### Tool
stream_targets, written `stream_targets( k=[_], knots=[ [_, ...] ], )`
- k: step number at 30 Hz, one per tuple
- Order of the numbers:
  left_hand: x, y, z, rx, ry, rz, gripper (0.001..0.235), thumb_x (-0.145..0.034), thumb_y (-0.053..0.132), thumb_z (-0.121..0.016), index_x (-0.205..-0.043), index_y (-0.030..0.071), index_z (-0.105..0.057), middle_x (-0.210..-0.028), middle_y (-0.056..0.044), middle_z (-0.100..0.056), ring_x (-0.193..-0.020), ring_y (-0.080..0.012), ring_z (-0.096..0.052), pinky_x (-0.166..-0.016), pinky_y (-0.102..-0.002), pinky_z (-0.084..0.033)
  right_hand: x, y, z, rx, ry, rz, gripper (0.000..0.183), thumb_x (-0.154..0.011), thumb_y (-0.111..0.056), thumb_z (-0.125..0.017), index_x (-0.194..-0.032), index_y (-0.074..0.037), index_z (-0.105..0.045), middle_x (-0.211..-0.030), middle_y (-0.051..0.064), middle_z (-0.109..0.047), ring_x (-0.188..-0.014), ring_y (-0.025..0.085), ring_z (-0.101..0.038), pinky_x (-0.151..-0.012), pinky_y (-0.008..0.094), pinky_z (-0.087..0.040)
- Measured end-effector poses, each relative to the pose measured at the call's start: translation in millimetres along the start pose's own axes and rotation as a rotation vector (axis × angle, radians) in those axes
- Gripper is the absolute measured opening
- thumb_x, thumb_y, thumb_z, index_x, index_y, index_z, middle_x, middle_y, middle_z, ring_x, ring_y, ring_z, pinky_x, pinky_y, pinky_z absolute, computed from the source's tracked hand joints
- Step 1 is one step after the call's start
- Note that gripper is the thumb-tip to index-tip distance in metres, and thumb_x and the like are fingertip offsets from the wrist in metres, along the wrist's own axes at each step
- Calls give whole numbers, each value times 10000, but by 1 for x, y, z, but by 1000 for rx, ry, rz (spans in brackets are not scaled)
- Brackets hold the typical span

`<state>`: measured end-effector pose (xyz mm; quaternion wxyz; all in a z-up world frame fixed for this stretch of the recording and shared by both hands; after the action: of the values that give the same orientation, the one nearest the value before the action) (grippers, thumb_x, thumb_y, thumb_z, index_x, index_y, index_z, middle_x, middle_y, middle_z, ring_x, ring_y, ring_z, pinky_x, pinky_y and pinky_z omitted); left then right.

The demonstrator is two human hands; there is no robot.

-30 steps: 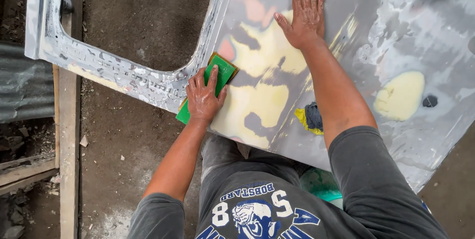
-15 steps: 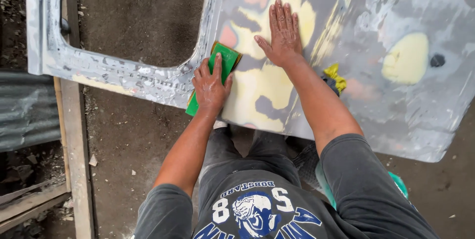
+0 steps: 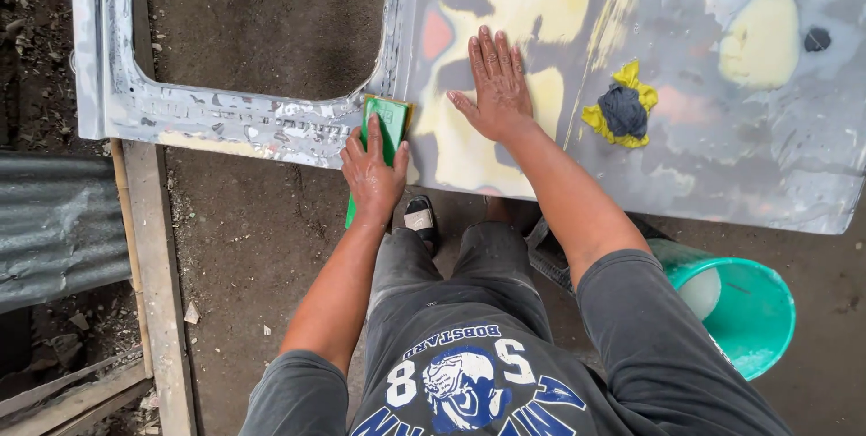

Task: The person sands a large, flat metal car part using a green sanding block and a yellow cloth. They repeatedly rub the surface, occasionally dipping the tools into a green bucket of water to clean them before resuming sanding.

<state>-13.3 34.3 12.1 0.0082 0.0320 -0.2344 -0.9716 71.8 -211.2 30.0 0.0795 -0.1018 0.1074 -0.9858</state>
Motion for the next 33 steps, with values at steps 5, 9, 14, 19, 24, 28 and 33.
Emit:
stream_targets(
  k=[5,9,14,19,24,28,33],
  knots=[
    [6,-26,11,98,103,-8,790,-908,383,-776,-1570,140,-420,-1393,-242,-472,-1223,-452,-487,-1036,-564,-422,15,-23,-7,16,-17,30,949,-1029,-648,-385,-1659,-39,-20,-1735,155,47,-1599,343,74,-1291,499,31],
    [11,-37,18,114,125,-4,793,-906,371,-784,-1568,135,-417,-1385,-242,-481,-1225,-454,-490,-1024,-567,-422,28,-48,-15,42,-37,68,959,-1015,-665,-370,-1658,-39,-29,-1730,155,50,-1597,336,69,-1294,492,23],
    [18,-41,25,150,125,12,789,-914,359,-779,-1576,132,-412,-1391,-239,-481,-1242,-452,-488,-1033,-564,-418,55,-83,-30,51,-79,187,979,-989,-676,-367,-1635,-13,-50,-1713,182,25,-1579,354,38,-1266,492,10],
    [19,-41,25,164,124,-1,782,-926,359,-773,-1577,120,-412,-1390,-236,-479,-1249,-444,-489,-1051,-558,-412,96,-109,-34,48,-121,326,970,-981,-664,-377,-1636,-25,-58,-1721,176,-8,-1588,341,12,-1275,479,-1],
    [20,-32,27,167,107,-5,770,-938,361,-766,-1575,114,-412,-1399,-246,-472,-1242,-446,-488,-1049,-556,-410,116,-88,-41,17,-199,481,928,-977,-668,-360,-1634,-72,-87,-1726,120,-47,-1591,284,-35,-1274,467,-18],
    [19,-21,27,163,100,-21,775,-931,364,-773,-1572,116,-415,-1399,-248,-474,-1235,-449,-489,-1047,-559,-411,105,-57,-27,90,-224,510,868,-987,-673,-316,-1643,-151,-92,-1721,54,-61,-1581,239,-49,-1268,461,-9],
    [15,-7,18,165,108,-32,781,-923,358,-783,-1571,115,-420,-1388,-241,-482,-1232,-446,-493,-1050,-554,-416,63,-25,-15,148,-255,520,840,-987,-680,-273,-1648,-206,-62,-1728,6,-54,-1581,214,-42,-1272,451,3]
  ],
)
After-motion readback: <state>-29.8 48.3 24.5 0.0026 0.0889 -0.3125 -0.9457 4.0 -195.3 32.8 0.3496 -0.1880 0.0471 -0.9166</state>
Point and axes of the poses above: each hand's wrist, its own x-axis away from the middle knuckle, its own z-axis out of the back of the hand, y = z × x, the point moved 2 cm from there along -x, towards the middle knuckle
